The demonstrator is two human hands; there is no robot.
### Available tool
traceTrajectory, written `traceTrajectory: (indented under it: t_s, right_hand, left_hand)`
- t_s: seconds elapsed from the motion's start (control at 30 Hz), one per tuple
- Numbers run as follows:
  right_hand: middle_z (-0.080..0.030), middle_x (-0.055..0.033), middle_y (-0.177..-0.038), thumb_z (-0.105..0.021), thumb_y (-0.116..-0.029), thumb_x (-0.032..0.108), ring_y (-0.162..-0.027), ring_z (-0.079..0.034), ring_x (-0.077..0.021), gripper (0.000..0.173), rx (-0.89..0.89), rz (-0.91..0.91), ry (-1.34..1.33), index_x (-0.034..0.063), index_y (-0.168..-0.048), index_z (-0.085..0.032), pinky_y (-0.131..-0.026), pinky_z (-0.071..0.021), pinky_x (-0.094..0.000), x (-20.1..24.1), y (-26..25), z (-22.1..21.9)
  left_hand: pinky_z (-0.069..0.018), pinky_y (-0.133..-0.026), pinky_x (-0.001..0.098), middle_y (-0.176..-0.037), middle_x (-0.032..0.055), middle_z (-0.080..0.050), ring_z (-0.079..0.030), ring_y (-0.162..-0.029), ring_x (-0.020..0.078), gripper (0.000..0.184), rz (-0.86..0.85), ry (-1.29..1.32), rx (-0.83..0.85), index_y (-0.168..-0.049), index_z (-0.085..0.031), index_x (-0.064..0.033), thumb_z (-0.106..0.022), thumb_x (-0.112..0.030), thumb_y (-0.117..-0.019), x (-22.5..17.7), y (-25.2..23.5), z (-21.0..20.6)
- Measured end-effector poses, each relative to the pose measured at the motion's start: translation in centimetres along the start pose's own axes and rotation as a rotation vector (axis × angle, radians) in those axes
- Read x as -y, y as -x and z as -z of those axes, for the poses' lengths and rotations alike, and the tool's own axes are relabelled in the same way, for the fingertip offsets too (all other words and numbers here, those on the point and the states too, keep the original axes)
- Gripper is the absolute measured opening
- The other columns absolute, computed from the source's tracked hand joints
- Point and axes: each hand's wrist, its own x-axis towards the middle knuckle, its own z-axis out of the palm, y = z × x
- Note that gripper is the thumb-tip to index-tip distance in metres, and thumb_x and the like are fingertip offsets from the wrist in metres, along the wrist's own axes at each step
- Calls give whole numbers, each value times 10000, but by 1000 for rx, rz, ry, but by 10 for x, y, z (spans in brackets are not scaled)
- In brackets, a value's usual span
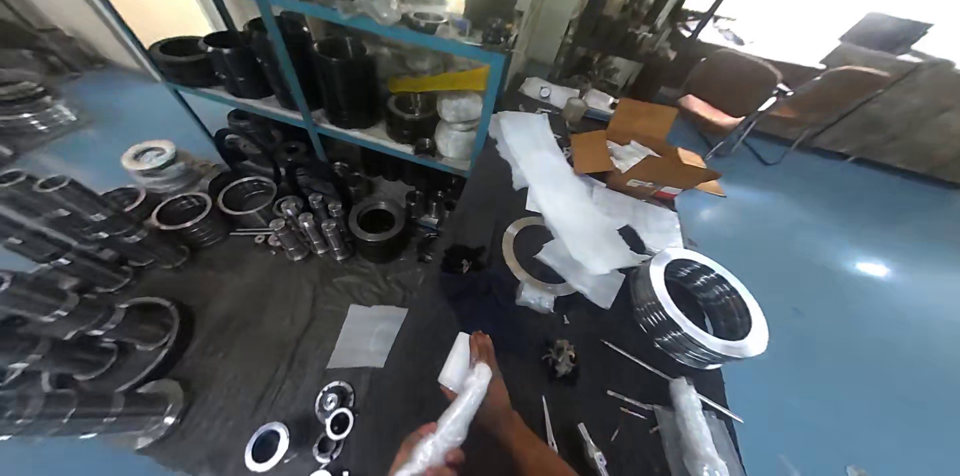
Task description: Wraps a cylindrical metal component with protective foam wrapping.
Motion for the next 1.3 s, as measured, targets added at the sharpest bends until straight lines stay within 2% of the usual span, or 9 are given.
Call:
traceTrajectory:
  t_s: [0.13, 0.23, 0.4, 0.53, 0.67, 0.8, 0.93, 1.13, 1.3]
  right_hand:
    - [-381, -341, -1566, -825, -727, 606, -1514, -326, -418, 1169, 117, -54, -121, -162, -1490, -382, -1264, -274, -456, -24, 8, 15]
    - [-290, -242, -1655, -744, -854, 450, -1547, -291, -327, 1018, 450, 57, -85, -59, -1593, -262, -1278, -247, -440, -57, 8, 61]
    - [-518, -106, -1551, -598, -822, -151, -1425, -502, -314, 756, 801, 190, 127, 97, -1529, -492, -1203, -365, -503, -78, -31, 134]
    - [-630, -190, -1376, -477, -1034, 118, -1308, -576, -371, 363, 864, -55, 336, 39, -1354, -627, -1104, -424, -550, -2, -95, 135]
    - [-521, -297, -1436, -586, -909, 715, -1325, -508, -481, 864, 1145, -439, 539, -28, -1349, -592, -1018, -419, -696, 75, -119, 81]
    - [-490, -382, -1360, -770, -837, 507, -1233, -539, -517, 893, 1254, -567, 800, -171, -1337, -473, -925, -468, -672, 89, -103, 41]
    - [-454, -387, -1441, -789, -772, 586, -1315, -464, -569, 1018, 1280, -541, 803, -63, -1471, -434, -995, -348, -796, 65, -95, 42]
    - [-320, -410, -1521, -721, -872, 485, -1402, -340, -578, 832, 1283, -476, 908, -84, -1429, -480, -1014, -323, -780, 71, -75, 27]
    - [-394, -374, -1490, -729, -844, 509, -1350, -429, -543, 782, 1230, -537, 863, -49, -1365, -559, -967, -402, -740, 68, -76, 40]
  left_hand:
    - [-407, -368, 162, -773, -16, -618, -474, -421, 30, 330, 62, -103, -20, -1033, -657, -152, -567, -449, -921, -16, -14, 21]
    - [-411, -391, 158, -828, -9, -653, -492, -453, 24, 325, 104, -132, 10, -1040, -676, -157, -553, -439, -936, -11, -31, 34]
    - [-433, -448, 168, -898, 23, -713, -543, -524, 32, 402, 191, -396, -195, -1086, -652, -148, -331, -383, -1025, -19, -57, 51]
    - [-486, -484, 216, -871, 48, -695, -592, -562, 87, 382, 249, -602, -570, -1173, -578, -107, -285, -340, -1096, -20, -72, 30]
    - [-501, -468, 238, -776, 45, -636, -587, -537, 111, 320, 320, -581, -675, -1107, -562, -112, -373, -369, -1092, -12, -76, 10]
    - [-549, -548, 271, -786, 32, -627, -620, -607, 124, 298, 271, -627, -737, -1160, -582, -135, -467, -395, -1069, -5, -71, 8]
    - [-535, -931, 496, -1128, 180, -689, -672, -1021, 275, 540, 256, -1081, -959, -1208, -657, 18, -726, -434, -921, 0, -72, 4]
    - [-459, -994, 639, -1259, 261, -642, -609, -1207, 392, 636, 561, -1619, -955, -1194, -658, 49, -486, -532, -1003, -12, -92, -36]
    - [-472, -1019, 643, -1321, 261, -621, -594, -1252, 421, 702, 598, -1860, -999, -1309, -603, 31, -657, -545, -912, 0, -109, -37]
